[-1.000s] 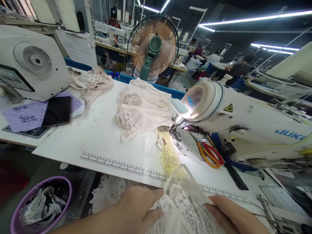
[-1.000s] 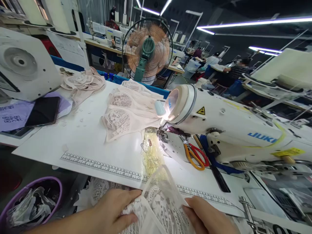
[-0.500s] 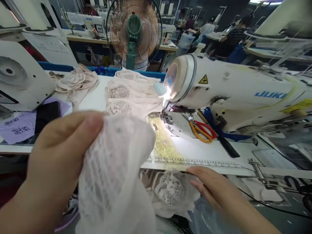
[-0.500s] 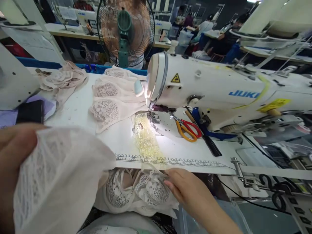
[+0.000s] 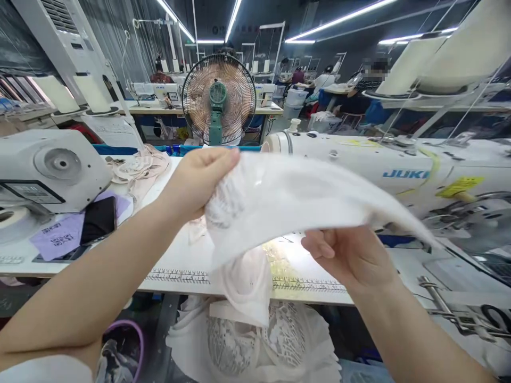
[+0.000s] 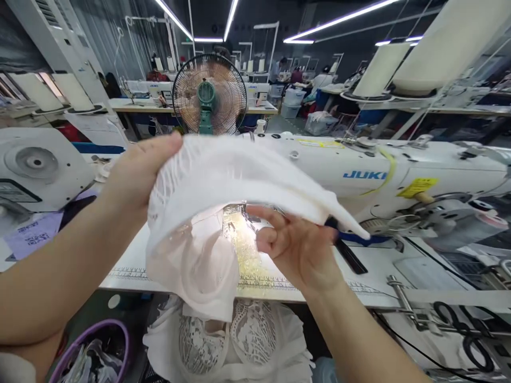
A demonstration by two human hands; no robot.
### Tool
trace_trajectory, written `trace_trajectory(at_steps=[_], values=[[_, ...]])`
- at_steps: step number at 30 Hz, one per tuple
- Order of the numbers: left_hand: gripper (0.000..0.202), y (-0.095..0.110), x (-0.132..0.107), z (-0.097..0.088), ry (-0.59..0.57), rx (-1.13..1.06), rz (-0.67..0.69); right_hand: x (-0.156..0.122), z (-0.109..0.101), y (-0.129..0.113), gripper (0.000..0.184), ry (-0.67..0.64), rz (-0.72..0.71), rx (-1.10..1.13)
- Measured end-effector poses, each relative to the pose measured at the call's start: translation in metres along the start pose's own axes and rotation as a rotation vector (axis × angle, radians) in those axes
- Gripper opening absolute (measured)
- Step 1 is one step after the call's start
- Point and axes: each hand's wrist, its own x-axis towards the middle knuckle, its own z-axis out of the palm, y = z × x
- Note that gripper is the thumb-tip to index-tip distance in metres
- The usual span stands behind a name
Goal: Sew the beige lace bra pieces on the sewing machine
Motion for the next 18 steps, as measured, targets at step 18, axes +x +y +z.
trace_trajectory(at_steps=[18], values=[[0.033,-0.151,0.004,-0.059,-0.324,0.886,0.064,0.014,-0.019,0.074,0.034,-0.062,0.19,-0.97]])
